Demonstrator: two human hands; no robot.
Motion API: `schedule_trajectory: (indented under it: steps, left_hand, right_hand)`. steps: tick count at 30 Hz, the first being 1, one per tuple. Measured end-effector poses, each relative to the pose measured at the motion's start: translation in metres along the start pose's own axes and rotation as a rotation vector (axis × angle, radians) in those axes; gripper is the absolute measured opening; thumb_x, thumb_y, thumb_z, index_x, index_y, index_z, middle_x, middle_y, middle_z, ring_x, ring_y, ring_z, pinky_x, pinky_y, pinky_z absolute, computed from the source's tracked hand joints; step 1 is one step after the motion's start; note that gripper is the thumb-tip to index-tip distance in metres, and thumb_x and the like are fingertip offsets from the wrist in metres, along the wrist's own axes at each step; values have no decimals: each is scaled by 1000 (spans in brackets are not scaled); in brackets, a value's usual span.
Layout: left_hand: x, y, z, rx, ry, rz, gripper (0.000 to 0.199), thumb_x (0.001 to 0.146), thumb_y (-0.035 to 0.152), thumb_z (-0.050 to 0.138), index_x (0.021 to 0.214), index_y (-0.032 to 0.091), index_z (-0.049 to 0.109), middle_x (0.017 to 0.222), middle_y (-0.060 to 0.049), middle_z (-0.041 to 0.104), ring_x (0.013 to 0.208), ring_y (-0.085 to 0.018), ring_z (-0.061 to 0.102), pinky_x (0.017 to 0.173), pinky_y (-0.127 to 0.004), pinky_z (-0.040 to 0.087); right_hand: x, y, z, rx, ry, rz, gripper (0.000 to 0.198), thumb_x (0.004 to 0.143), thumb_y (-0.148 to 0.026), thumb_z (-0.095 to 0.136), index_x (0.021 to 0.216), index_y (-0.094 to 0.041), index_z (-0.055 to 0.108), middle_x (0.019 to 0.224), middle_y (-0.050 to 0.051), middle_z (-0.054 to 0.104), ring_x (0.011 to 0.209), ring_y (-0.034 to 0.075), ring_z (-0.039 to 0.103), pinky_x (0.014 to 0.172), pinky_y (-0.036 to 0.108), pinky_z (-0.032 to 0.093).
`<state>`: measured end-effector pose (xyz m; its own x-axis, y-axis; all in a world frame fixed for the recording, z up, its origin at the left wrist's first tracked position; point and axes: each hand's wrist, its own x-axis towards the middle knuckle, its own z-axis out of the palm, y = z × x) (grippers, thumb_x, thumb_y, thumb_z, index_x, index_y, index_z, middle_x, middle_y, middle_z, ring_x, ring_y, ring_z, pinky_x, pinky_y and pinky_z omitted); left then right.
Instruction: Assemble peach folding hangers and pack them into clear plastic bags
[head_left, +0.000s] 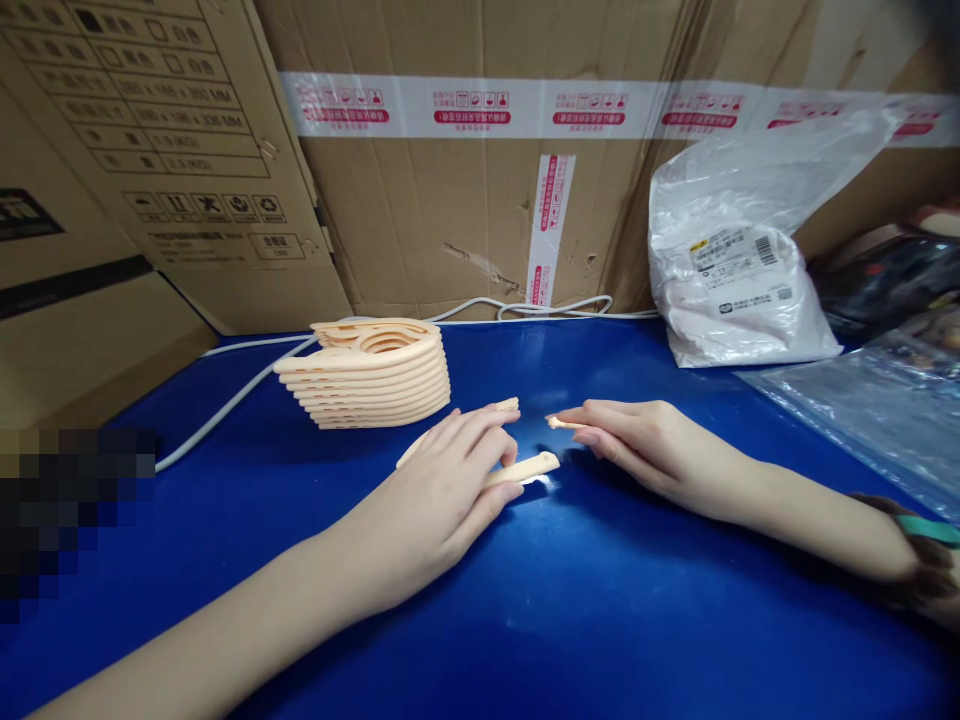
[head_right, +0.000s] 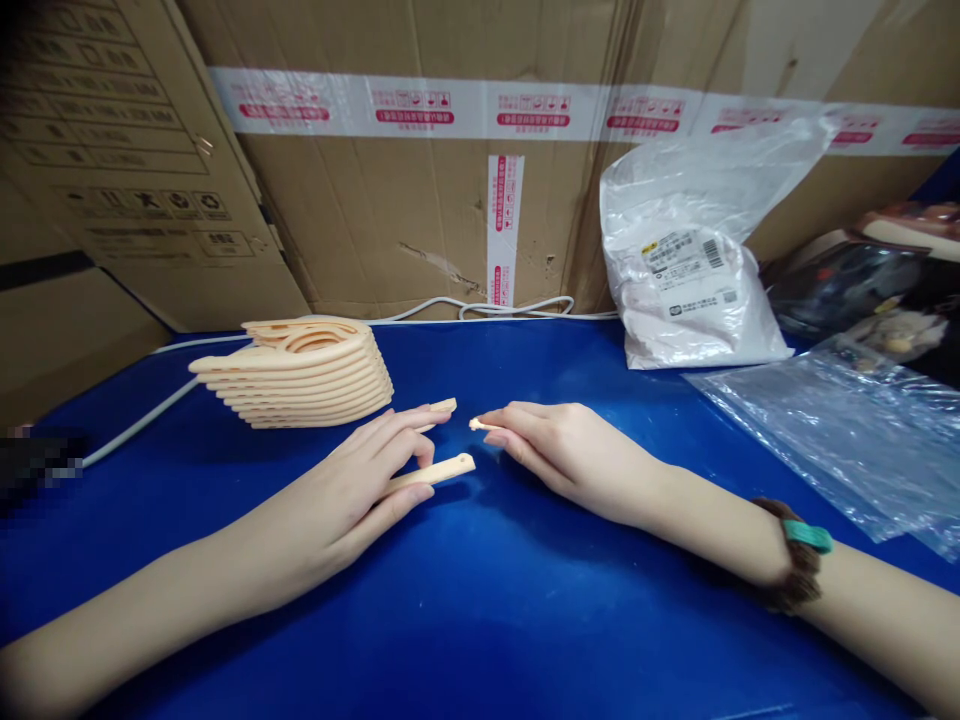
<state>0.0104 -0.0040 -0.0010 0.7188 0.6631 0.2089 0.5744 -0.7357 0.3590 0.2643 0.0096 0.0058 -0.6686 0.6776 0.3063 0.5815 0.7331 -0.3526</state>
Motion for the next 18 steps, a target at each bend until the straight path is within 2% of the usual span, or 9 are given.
schedule_trajectory:
  steps: [8,12,15,18]
  left_hand:
    - [-1,-3,2,-31,15,-25,15,103,32,34,108,22,44,145,-12,46,142,-21,32,115,-48,31]
    - [-2,-4,3,-46,25,-28,13,103,31,35,108,22,43,147,-11,44,142,-20,32,115,-48,31]
    - [-1,-3,2,-63,29,-34,13,103,31,34,106,22,44,146,-11,45,141,-20,33,114,-47,32]
    - [0,-2,1,-77,26,-34,14,103,30,34,106,22,44,145,-12,45,142,-21,32,113,-48,32]
  right_hand:
    - [-2,-1,3,-72,-48,-26,35,102,-26,34,125,-13,56,107,12,68,91,21,69,80,33,54]
    - [-2,-4,1,-65,-48,-31,30,100,-21,36,121,-15,57,106,11,70,86,18,69,74,29,53]
    - [-1,-6,-1,-13,-73,-24,26,100,-23,36,112,-15,59,85,5,70,66,13,65,59,23,47]
    - [0,-8,-3,17,-91,-20,28,102,-27,32,102,-16,58,64,-1,59,48,10,51,50,21,38]
